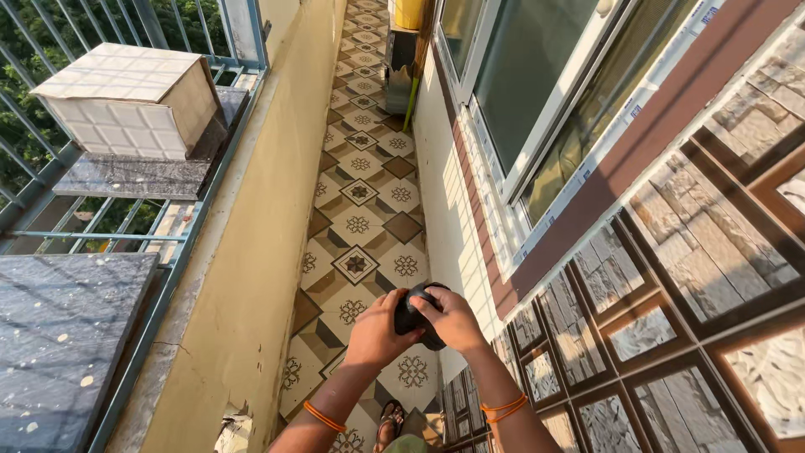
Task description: The person picks up a pair of black shoes from the floor, walks along a balcony, and places them on a shoe rack. The person then picks up two metal bowls and places them on the balcony ledge.
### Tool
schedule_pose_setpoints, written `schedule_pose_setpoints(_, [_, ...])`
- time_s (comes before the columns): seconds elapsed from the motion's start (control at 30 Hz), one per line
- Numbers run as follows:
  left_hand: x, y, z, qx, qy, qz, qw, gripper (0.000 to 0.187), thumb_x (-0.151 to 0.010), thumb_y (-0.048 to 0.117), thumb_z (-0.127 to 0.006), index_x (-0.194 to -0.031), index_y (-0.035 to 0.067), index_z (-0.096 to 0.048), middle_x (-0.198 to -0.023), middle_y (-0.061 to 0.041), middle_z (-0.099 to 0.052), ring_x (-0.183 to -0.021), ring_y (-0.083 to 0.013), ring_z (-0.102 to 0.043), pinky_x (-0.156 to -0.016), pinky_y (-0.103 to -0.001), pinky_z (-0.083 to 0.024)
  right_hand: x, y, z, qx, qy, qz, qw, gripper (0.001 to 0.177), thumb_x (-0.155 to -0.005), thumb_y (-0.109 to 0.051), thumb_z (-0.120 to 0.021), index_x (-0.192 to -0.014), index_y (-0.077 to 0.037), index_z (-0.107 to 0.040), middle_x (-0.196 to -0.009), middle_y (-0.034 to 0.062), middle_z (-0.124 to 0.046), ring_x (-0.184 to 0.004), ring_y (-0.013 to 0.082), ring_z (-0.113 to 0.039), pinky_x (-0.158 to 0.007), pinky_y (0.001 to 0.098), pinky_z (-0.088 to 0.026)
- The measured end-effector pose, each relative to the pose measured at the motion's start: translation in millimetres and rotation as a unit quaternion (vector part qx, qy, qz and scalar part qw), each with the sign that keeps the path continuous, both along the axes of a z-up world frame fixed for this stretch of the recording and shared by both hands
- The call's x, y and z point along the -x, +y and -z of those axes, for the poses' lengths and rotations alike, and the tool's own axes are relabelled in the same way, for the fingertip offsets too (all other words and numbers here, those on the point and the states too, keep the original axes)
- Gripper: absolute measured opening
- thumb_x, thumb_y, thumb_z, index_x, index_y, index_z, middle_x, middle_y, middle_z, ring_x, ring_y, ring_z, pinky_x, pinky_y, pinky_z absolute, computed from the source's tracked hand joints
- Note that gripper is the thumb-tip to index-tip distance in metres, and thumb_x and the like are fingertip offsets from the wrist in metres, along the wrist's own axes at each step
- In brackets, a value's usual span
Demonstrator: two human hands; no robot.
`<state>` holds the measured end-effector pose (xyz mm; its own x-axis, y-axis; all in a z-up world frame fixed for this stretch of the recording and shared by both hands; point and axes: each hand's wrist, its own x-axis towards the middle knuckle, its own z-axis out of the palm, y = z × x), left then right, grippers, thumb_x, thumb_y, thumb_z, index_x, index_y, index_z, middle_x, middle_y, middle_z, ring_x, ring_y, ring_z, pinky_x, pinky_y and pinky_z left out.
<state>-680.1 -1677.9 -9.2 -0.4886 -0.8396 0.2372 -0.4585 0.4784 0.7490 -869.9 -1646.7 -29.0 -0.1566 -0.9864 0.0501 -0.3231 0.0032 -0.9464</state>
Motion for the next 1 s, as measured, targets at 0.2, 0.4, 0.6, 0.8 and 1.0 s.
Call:
schedule_pose_setpoints(0.2, [18,-172,14,-0.11,0.167,-0.098,0.975,0.068,-0.077,0.022,-0.087,-0.136,0.006,-0.058,-0.118,-0.013,-0.07,-0.106,-0.0228,-0.072,-0.092,-0.034,-0.058,87,-164,-21,0.041,-0.177,0.005,0.983,0.043,-0.102,-0.043,-0.055,-0.121,-0.007,-0.068,-0.109,0.0061,-0.073,-0.082,0.0129,-0.067,-0.072,0.0268,-0.054])
schedule_pose_setpoints(0.4, [29,-288,25,-0.134,0.407,-0.078,0.9,0.074,-0.08,0.006,-0.082,-0.146,0.005,-0.048,-0.13,-0.009,-0.061,-0.118,-0.0166,-0.061,-0.101,-0.031,-0.053,115,-300,-21,-0.138,-0.205,0.061,0.967,0.059,-0.096,-0.053,-0.053,-0.142,-0.016,-0.047,-0.118,0.0074,-0.064,-0.085,0.0212,-0.07,-0.073,0.0383,-0.056])
schedule_pose_setpoints(0.6, [35,-396,41,-0.071,0.331,-0.092,0.936,0.08,-0.074,0.002,-0.083,-0.142,0.005,-0.041,-0.129,-0.008,-0.061,-0.122,-0.0168,-0.06,-0.103,-0.029,-0.048,85,-452,3,-0.078,-0.326,0.0,0.942,0.066,-0.094,-0.039,-0.062,-0.152,-0.023,-0.034,-0.122,0.0064,-0.062,-0.097,0.0216,-0.068,-0.082,0.0421,-0.058])
schedule_pose_setpoints(0.8, [49,-548,49,-0.179,0.381,-0.076,0.904,0.081,-0.072,0.001,-0.081,-0.145,0.006,-0.045,-0.127,-0.007,-0.065,-0.116,-0.0142,-0.062,-0.096,-0.028,-0.051,104,-598,11,-0.066,-0.269,0.005,0.961,0.061,-0.096,-0.027,-0.063,-0.151,-0.019,-0.037,-0.125,0.0071,-0.065,-0.102,0.0186,-0.069,-0.084,0.0398,-0.06])
schedule_pose_setpoints(1.0, [87,-720,53,-0.203,0.464,0.005,0.862,0.076,-0.075,-0.008,-0.072,-0.147,0.002,-0.046,-0.119,-0.008,-0.067,-0.1,-0.0158,-0.069,-0.085,-0.03,-0.06,124,-722,6,0.038,-0.072,0.154,0.985,0.052,-0.099,-0.019,-0.062,-0.148,-0.016,-0.045,-0.117,0.0108,-0.062,-0.092,0.0197,-0.068,-0.077,0.0357,-0.059])
